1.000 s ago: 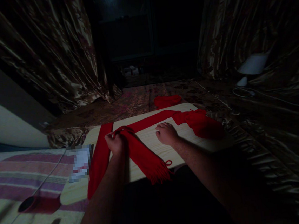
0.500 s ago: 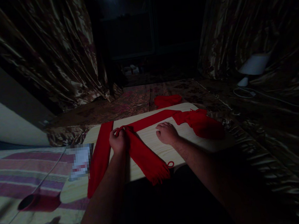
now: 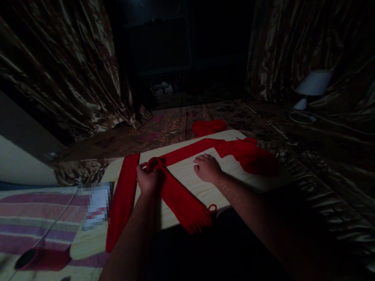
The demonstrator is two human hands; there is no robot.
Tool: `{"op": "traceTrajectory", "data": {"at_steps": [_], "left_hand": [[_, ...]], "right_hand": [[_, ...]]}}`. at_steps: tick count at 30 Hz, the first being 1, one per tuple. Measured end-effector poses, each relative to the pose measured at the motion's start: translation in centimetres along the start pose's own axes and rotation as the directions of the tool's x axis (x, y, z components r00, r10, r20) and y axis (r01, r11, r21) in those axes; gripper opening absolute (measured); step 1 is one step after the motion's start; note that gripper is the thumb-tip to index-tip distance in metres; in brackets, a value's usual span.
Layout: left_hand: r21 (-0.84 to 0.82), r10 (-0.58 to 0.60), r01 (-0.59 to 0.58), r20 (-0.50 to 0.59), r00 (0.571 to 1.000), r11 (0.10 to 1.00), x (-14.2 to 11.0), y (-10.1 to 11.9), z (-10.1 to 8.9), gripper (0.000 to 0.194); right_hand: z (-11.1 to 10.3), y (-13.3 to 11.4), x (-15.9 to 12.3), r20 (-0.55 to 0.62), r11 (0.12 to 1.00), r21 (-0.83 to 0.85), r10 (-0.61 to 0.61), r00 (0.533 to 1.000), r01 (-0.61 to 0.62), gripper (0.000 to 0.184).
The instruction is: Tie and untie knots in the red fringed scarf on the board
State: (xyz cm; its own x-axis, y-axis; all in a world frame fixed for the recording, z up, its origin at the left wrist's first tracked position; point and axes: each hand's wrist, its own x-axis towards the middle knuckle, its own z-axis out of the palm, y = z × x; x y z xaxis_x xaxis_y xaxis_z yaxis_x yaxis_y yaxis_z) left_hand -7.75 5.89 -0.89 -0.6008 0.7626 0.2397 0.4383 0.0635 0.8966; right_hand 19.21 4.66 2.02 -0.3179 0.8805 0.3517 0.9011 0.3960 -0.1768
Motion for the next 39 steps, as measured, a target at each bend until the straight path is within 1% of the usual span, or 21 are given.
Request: {"op": "traceTrajectory", "data": {"at_steps": [2,4,8,14,18,21,24,27,30,33,35,37,39], "left_hand": [[-0.038,-0.017,0.018,0.035,0.999,0.999,0.0,0.0,0.0,0.061],[-0.049,-0.008,0.011,0.056,0.998,0.999,-0.1,0.1,0.0,0.060],[-0.005,0.039,-0.039,0.050,0.998,0.999,-0.3,0.3,-0.1,0.053],[0.069,0.011,-0.013,0.029,1.000,0.998,-1.0,1.5,-0.5,0.046],[0.015,-0.002,0.001,0.064,0.998,1.000,-1.3,2.1,-0.7,0.048],[-0.025,0.011,-0.008,0.105,0.994,1.000,-1.4,2.2,-0.7,0.051],[-0.016,0.029,-0.027,0.113,0.993,1.000,-1.4,2.3,-0.9,0.050],[-0.032,0.042,-0.039,0.113,0.993,0.999,-1.4,2.3,-1.0,0.049],[-0.097,0.023,-0.010,0.129,0.991,0.995,-1.3,2.0,-0.9,0.050],[-0.191,-0.017,0.045,0.147,0.989,0.981,-1.2,1.6,-0.7,0.054],[-0.244,-0.035,0.071,0.148,0.988,0.967,-1.1,1.5,-0.7,0.057],[-0.322,-0.042,0.090,0.152,0.987,0.942,-1.1,1.6,-0.8,0.055],[-0.434,-0.020,0.102,0.190,0.982,0.895,-1.3,1.9,-1.0,0.051]], "right_hand": [[0.0,0.0,0.0,0.007,1.000,0.002,0.010,1.000,-0.010,0.029],[0.0,0.0,0.0,0.010,1.000,0.005,0.011,1.000,-0.011,0.029],[0.0,0.1,0.0,-0.002,1.000,0.003,-0.009,1.000,0.009,0.029],[0.2,0.3,0.4,0.023,1.000,0.008,0.000,1.000,0.000,0.031],[-0.2,0.1,1.5,0.076,1.000,0.020,-0.006,0.997,0.004,0.030],[-0.6,-1.4,2.3,0.129,0.998,0.071,-0.005,0.992,-0.004,0.027],[-1.0,-4.1,2.8,0.163,0.979,0.202,-0.024,0.986,-0.009,0.028],[-1.0,-7.1,3.3,0.190,0.938,0.345,-0.102,0.976,0.031,0.033],[-0.6,-9.2,4.1,0.236,0.914,0.405,-0.113,0.965,0.008,0.038],[0.2,-10.1,4.8,0.267,0.917,0.398,-0.096,0.959,-0.019,0.037],[0.6,-10.2,5.1,0.258,0.925,0.379,-0.108,0.960,0.002,0.035],[0.8,-10.2,5.1,0.242,0.927,0.373,-0.125,0.962,0.026,0.031],[0.7,-10.1,5.1,0.224,0.917,0.398,-0.120,0.967,0.021,0.030]]}}
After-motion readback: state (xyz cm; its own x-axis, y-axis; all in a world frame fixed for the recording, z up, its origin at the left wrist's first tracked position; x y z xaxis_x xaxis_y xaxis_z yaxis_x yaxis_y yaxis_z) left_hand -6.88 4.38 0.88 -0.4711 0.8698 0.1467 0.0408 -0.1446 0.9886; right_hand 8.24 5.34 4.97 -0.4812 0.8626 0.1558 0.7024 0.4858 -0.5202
